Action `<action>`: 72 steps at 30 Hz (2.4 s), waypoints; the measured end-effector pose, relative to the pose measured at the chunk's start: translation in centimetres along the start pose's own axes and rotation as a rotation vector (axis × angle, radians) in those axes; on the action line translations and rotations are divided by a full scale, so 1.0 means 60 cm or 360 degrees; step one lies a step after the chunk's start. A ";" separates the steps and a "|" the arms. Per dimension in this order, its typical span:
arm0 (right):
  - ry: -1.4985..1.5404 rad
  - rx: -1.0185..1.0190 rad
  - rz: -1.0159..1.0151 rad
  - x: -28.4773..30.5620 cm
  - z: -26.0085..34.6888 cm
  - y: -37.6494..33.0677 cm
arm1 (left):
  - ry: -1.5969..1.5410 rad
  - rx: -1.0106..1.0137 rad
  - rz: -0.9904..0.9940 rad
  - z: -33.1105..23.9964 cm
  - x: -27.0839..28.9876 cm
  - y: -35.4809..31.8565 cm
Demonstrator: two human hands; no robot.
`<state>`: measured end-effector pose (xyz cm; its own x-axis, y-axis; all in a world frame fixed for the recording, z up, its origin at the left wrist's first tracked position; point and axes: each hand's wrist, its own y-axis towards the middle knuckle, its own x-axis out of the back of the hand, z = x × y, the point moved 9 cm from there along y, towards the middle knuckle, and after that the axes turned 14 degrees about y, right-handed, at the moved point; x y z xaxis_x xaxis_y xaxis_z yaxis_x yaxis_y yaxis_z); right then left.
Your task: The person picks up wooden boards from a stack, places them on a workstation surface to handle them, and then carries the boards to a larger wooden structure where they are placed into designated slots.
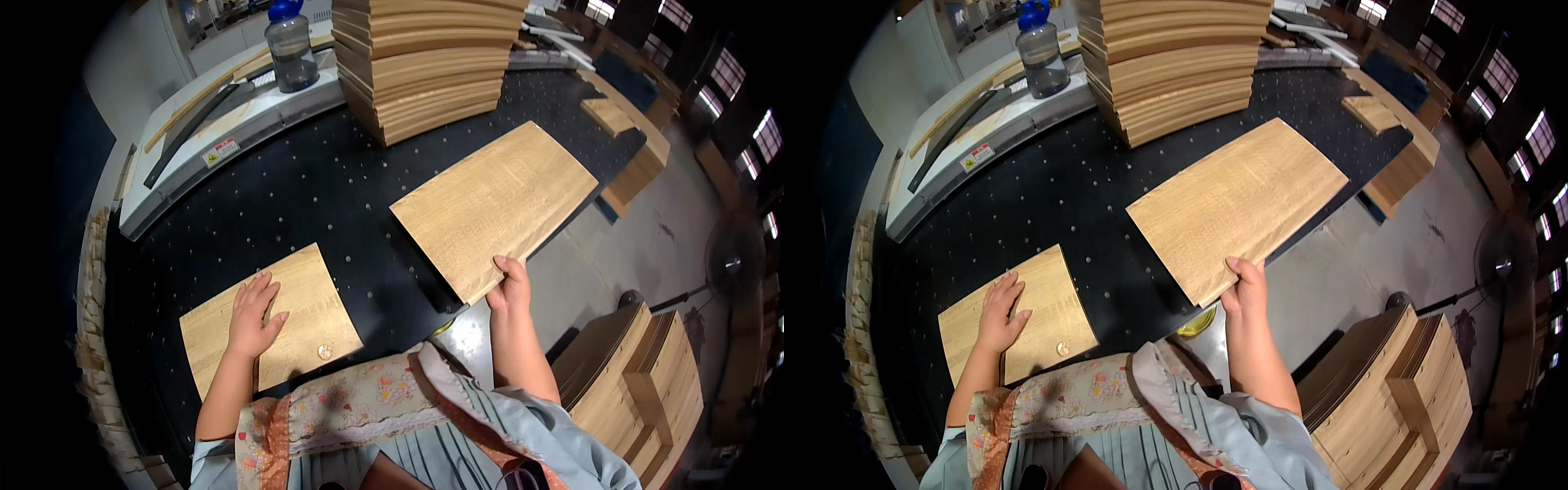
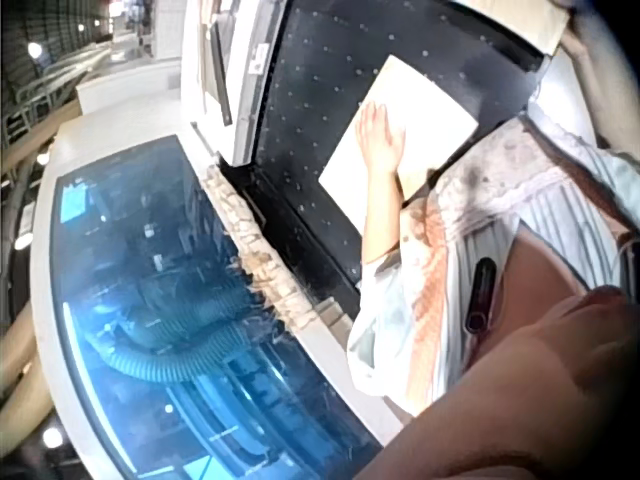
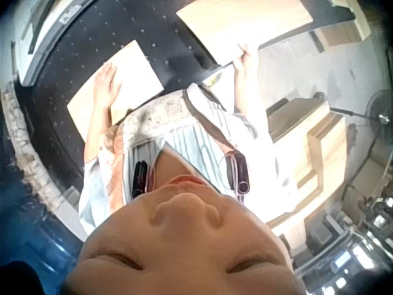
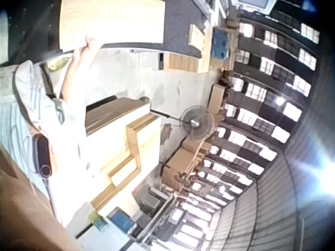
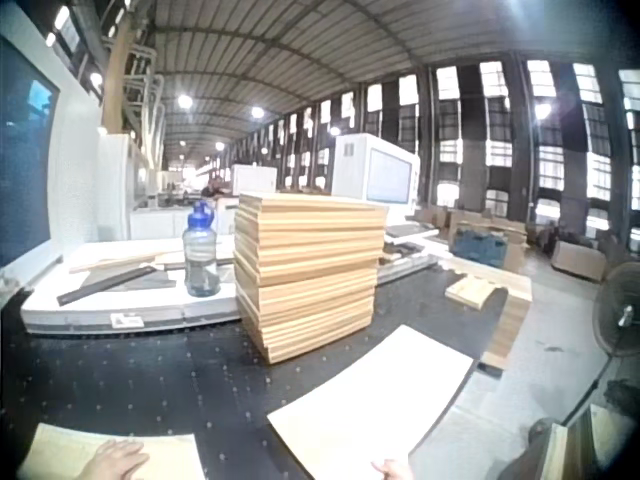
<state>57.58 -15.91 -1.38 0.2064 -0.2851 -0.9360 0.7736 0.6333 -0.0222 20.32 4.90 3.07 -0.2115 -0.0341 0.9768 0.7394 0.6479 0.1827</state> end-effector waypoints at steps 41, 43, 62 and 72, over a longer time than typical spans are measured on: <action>-0.1357 -0.0536 -0.0130 0.149 0.068 -0.140 | 0.0098 -0.1975 -0.0437 -0.490 -0.046 0.122; -0.1290 -0.0499 -0.0100 0.138 0.067 -0.130 | 0.0122 -0.1987 -0.0474 -0.486 -0.041 0.118; -0.0397 -0.0232 -0.0402 0.073 0.082 -0.084 | -0.0017 -0.2022 -0.0469 -0.448 0.035 0.065; -0.0029 -0.0129 -0.0048 -0.032 0.031 -0.029 | -0.0050 -0.1873 -0.0374 -0.414 0.083 0.029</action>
<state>56.96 -17.79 1.11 0.1949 -0.3174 -0.9281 0.7287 0.6802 -0.0796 36.44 -13.03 11.00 -0.4229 -0.0289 0.9057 0.8079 -0.4647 0.3625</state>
